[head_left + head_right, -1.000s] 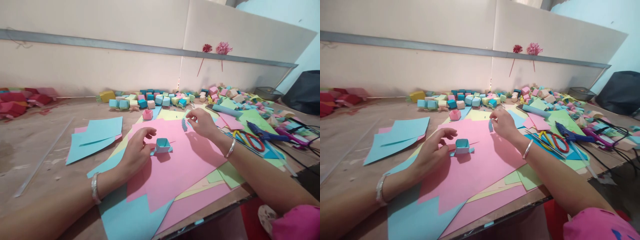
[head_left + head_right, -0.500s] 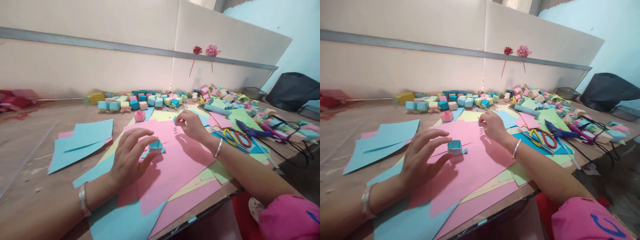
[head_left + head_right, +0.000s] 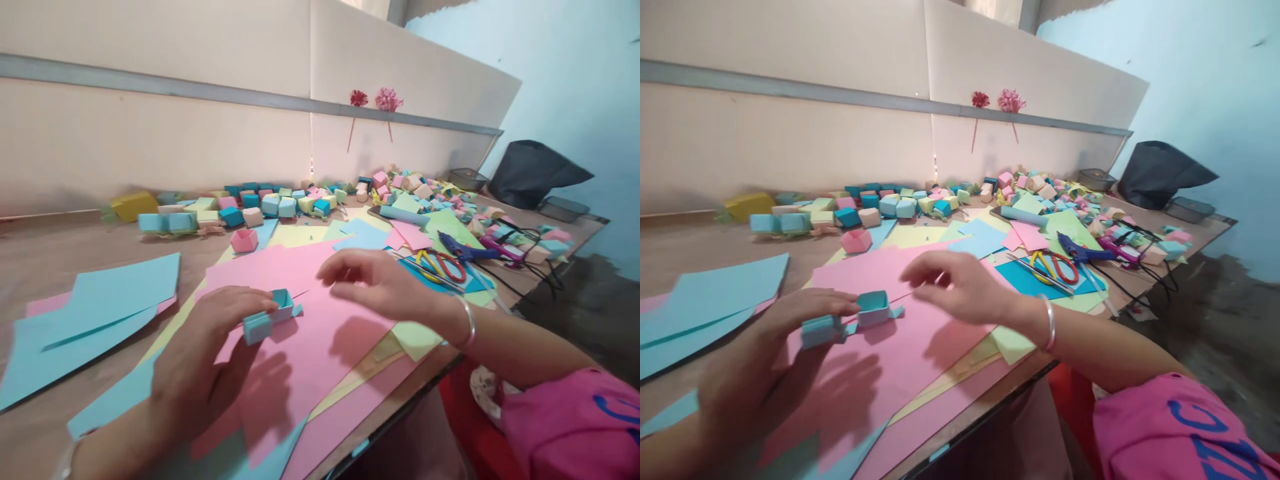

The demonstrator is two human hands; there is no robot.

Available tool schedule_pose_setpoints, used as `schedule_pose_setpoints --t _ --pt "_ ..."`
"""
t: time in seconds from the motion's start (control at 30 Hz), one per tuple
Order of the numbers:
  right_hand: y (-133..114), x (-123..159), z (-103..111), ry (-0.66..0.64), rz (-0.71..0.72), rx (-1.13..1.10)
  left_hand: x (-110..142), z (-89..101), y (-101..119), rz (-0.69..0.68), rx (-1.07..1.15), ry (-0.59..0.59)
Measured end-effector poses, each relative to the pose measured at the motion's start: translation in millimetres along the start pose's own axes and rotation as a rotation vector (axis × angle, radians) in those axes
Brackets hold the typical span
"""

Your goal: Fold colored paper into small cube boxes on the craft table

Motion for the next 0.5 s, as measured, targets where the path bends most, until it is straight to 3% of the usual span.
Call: schedule_pose_setpoints --t 0.07,0.13,0.2,0.27,0.33,0.4,0.5 --pt "24 -4 57 0.159 0.062 0.368 2 -0.3 -2 0.204 -0.020 -0.021" --pt "50 4 122 0.299 0.029 0.828 2 0.0 1 0.389 -0.015 -0.046" --pt "78 24 182 0.297 -0.108 1.244 0 -0.2 6 0.497 0.036 -0.077" --pt "105 49 225 0.197 -0.234 1.430 -5 -1.0 10 0.525 0.118 -0.078" --pt "127 70 250 0.136 -0.259 1.410 -8 -1.4 8 0.541 0.165 -0.027" --pt "143 81 260 0.108 -0.257 1.376 -8 -2.2 -3 0.567 0.130 0.013" --pt "140 80 262 0.237 -0.203 1.289 -5 -3.0 -24 0.653 0.122 0.096"
Point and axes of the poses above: each hand's wrist, its own x-axis away from the middle knuckle, its own z-axis out of the back of the hand, y = z × x, the point moved 3 cm from there along -x, towards the middle knuckle, and after that the axes turned 13 degrees about y, right-handed, at the moved point
